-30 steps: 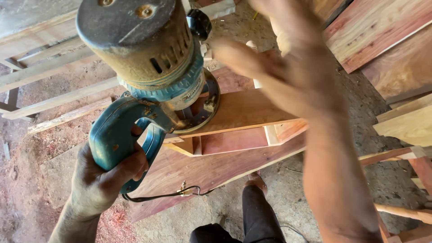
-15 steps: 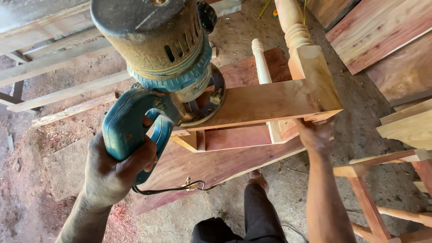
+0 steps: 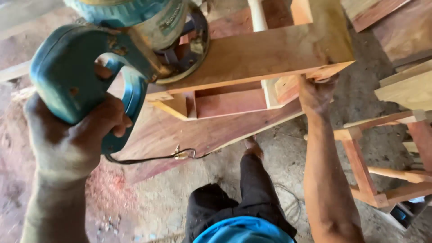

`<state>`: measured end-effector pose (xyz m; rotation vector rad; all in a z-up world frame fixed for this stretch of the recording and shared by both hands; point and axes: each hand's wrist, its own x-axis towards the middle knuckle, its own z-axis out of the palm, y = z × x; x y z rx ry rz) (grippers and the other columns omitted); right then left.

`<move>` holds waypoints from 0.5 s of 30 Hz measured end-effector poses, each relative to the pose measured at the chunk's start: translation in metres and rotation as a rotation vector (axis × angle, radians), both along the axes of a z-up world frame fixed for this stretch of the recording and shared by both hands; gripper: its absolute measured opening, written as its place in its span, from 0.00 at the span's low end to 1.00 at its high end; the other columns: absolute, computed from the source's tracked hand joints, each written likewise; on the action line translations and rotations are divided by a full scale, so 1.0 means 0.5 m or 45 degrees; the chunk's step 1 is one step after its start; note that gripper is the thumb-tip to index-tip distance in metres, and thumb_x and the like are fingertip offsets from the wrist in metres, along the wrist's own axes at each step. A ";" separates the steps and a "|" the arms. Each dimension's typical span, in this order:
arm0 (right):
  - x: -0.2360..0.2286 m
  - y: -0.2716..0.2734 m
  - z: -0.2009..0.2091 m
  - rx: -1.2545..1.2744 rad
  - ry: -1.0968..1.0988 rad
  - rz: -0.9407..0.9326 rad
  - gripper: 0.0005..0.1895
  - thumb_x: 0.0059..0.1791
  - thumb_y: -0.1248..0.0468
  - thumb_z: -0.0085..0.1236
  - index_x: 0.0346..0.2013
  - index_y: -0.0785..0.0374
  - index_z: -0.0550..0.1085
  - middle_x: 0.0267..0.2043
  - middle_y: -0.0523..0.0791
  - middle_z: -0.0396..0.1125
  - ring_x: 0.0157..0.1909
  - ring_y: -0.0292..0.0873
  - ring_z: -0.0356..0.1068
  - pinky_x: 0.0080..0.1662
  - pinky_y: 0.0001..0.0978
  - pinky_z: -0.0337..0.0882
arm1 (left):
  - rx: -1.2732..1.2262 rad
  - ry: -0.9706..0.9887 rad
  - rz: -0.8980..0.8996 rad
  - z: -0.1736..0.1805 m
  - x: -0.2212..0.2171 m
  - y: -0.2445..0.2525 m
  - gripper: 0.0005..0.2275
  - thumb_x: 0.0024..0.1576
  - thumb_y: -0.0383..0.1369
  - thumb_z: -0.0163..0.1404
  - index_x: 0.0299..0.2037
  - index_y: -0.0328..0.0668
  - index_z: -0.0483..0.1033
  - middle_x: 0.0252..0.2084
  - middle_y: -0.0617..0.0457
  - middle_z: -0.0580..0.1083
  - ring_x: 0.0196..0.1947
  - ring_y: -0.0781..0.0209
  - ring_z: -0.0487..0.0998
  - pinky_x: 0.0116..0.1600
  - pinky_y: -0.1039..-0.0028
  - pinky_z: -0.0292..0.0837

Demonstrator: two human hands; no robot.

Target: Using a handheld wood router to shape the edges of wooden furniture frame components.

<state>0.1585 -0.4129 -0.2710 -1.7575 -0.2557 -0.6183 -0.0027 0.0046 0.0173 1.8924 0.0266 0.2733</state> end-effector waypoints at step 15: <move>-0.168 0.007 0.658 -0.032 0.901 0.367 0.30 0.43 0.64 0.60 0.60 0.51 0.65 0.59 0.35 0.62 0.53 0.33 0.67 0.49 0.29 0.72 | 0.006 -0.031 0.015 0.005 0.020 0.007 0.18 0.54 0.19 0.49 0.55 0.29 0.72 0.27 0.49 0.74 0.24 0.64 0.77 0.34 0.75 0.74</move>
